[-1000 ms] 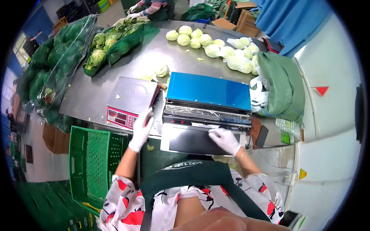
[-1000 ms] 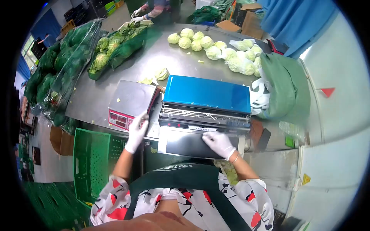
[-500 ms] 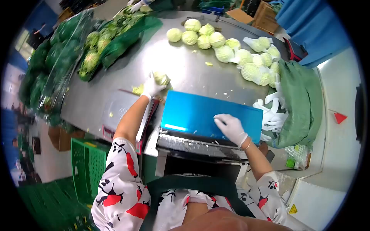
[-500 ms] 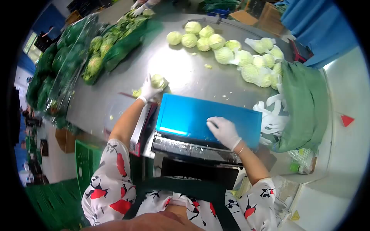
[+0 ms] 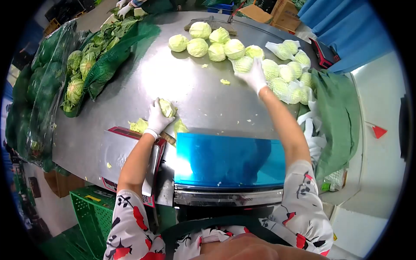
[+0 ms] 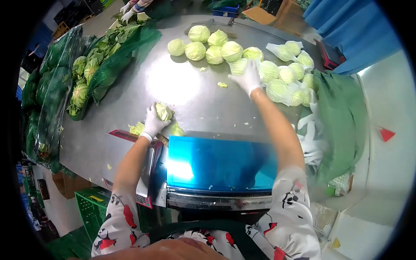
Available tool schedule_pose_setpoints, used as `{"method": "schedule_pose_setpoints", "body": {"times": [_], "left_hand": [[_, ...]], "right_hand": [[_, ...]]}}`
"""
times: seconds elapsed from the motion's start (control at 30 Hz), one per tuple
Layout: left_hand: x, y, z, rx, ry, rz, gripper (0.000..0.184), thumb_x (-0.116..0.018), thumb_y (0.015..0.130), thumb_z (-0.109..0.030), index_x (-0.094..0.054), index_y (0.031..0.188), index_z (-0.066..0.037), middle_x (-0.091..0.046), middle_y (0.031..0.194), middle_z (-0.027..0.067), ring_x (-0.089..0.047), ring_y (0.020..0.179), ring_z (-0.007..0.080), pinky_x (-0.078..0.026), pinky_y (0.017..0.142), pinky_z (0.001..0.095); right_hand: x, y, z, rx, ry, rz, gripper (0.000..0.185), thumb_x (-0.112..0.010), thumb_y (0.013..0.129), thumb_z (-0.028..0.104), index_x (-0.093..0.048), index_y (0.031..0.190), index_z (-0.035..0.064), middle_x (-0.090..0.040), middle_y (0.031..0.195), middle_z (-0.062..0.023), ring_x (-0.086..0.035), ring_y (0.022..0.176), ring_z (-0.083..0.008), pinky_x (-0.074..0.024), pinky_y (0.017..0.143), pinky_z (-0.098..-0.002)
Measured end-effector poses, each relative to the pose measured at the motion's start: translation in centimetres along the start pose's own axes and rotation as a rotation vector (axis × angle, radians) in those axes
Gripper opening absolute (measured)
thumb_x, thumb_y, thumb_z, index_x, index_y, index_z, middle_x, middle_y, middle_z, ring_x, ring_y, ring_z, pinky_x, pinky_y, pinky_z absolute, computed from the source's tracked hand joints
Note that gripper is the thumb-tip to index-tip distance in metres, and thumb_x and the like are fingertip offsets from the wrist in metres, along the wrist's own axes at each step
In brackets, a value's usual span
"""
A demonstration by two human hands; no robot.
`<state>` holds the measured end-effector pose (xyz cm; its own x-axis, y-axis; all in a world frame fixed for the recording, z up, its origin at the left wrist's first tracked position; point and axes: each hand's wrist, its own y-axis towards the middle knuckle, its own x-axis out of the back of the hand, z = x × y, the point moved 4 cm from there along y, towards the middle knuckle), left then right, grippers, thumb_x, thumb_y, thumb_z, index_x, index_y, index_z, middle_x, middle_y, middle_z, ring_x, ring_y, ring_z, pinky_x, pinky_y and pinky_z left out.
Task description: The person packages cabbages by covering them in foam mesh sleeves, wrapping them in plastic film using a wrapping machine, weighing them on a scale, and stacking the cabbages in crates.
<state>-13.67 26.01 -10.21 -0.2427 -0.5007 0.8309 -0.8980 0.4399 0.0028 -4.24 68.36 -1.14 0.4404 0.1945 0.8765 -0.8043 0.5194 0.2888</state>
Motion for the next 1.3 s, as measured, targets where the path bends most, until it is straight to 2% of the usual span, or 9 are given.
{"method": "schedule_pose_setpoints", "body": {"times": [0.2,0.4,0.5,0.6,0.7,0.8,0.97,1.07,1.3], "left_hand": [[0.1,0.4,0.0,-0.020,0.004,0.010,0.112,-0.090,0.059,-0.026,-0.027,0.149,-0.001,-0.038,0.141,0.0271,-0.044,0.127,0.0471,-0.041,0.108,0.0480],[0.8,1.2,1.1,0.051,-0.154,0.005,0.096,-0.088,0.064,-0.026,-0.038,0.143,-0.003,-0.051,0.132,0.0247,-0.054,0.122,0.0385,-0.047,0.103,0.0454],[3.6,1.2,4.3,0.170,-0.528,-0.090,0.087,-0.089,0.066,-0.032,-0.047,0.136,-0.002,-0.063,0.120,0.0193,-0.064,0.110,0.0259,-0.053,0.097,0.0368],[12.0,-2.4,0.5,0.090,-0.753,-0.153,0.084,-0.084,0.075,-0.021,-0.040,0.144,-0.004,-0.059,0.127,0.0160,-0.062,0.113,0.0235,-0.052,0.099,0.0354],[16.4,-8.0,1.6,0.132,-0.829,-0.154,0.079,-0.077,0.079,-0.014,-0.038,0.147,-0.001,-0.057,0.133,0.0146,-0.059,0.120,0.0227,-0.048,0.104,0.0367],[17.7,-14.9,4.1,0.270,-1.093,-0.219,0.067,-0.068,0.087,-0.018,-0.039,0.145,0.001,-0.056,0.135,0.0147,-0.059,0.121,0.0238,-0.048,0.104,0.0376],[18.3,-25.6,6.0,0.381,-1.317,-0.420,0.066,-0.064,0.091,-0.027,-0.039,0.146,0.000,-0.055,0.136,0.0136,-0.056,0.124,0.0246,-0.045,0.106,0.0412],[19.6,-29.3,5.4,0.390,-1.355,-0.510,0.070,-0.065,0.090,-0.033,-0.038,0.148,-0.004,-0.052,0.140,0.0109,-0.052,0.128,0.0239,-0.042,0.108,0.0417],[25.7,-37.4,6.3,0.337,-1.288,-0.753,0.072,-0.066,0.089,-0.033,-0.036,0.149,-0.005,-0.048,0.144,0.0108,-0.048,0.133,0.0246,-0.039,0.110,0.0420]], "right_hand": [[-5.6,11.3,2.6,-0.246,-0.121,0.032,0.134,-0.091,0.057,0.049,-0.014,0.155,-0.0015,-0.021,0.159,-0.0244,-0.036,0.140,-0.0453,-0.0405,0.110,-0.0478],[-7.7,12.5,1.6,-0.098,-0.116,0.025,0.119,-0.090,0.057,0.049,-0.034,0.145,-0.0081,-0.054,0.135,-0.0285,-0.056,0.123,-0.0401,-0.0476,0.103,-0.0417],[-7.7,11.1,0.7,-0.038,0.167,-0.185,0.098,-0.088,0.065,0.043,-0.045,0.134,-0.0115,-0.053,0.135,-0.0272,-0.059,0.119,-0.0372,-0.0491,0.100,-0.0415],[-4.4,5.4,3.5,-0.327,1.230,0.373,0.079,-0.078,0.080,0.041,-0.046,0.138,-0.0028,-0.054,0.136,-0.0204,-0.057,0.122,-0.0321,-0.0500,0.100,-0.0424],[-1.8,-1.1,7.2,-0.561,1.811,0.617,0.066,-0.064,0.092,0.047,-0.043,0.145,0.0118,-0.051,0.143,-0.0137,-0.055,0.126,-0.0320,-0.0494,0.097,-0.0539],[-0.3,-6.2,10.9,-0.483,1.738,0.823,0.065,-0.066,0.092,0.044,-0.046,0.142,0.0080,-0.055,0.137,-0.0127,-0.058,0.121,-0.0273,-0.0513,0.098,-0.0467],[1.8,-15.0,26.5,0.133,1.286,0.996,0.063,-0.082,0.081,0.026,-0.054,0.129,-0.0030,-0.066,0.120,-0.0112,-0.064,0.110,-0.0185,-0.0529,0.095,-0.0325],[-3.4,-21.2,33.0,0.658,0.756,0.678,0.098,-0.088,0.063,0.043,-0.042,0.138,-0.0017,-0.055,0.127,-0.0254,-0.059,0.115,-0.0395,-0.0481,0.101,-0.0431],[-7.2,-26.8,39.4,0.785,0.494,0.655,0.111,-0.085,0.066,0.048,-0.028,0.147,-0.0038,-0.045,0.138,-0.0290,-0.048,0.129,-0.0420,-0.0414,0.108,-0.0429]]}}
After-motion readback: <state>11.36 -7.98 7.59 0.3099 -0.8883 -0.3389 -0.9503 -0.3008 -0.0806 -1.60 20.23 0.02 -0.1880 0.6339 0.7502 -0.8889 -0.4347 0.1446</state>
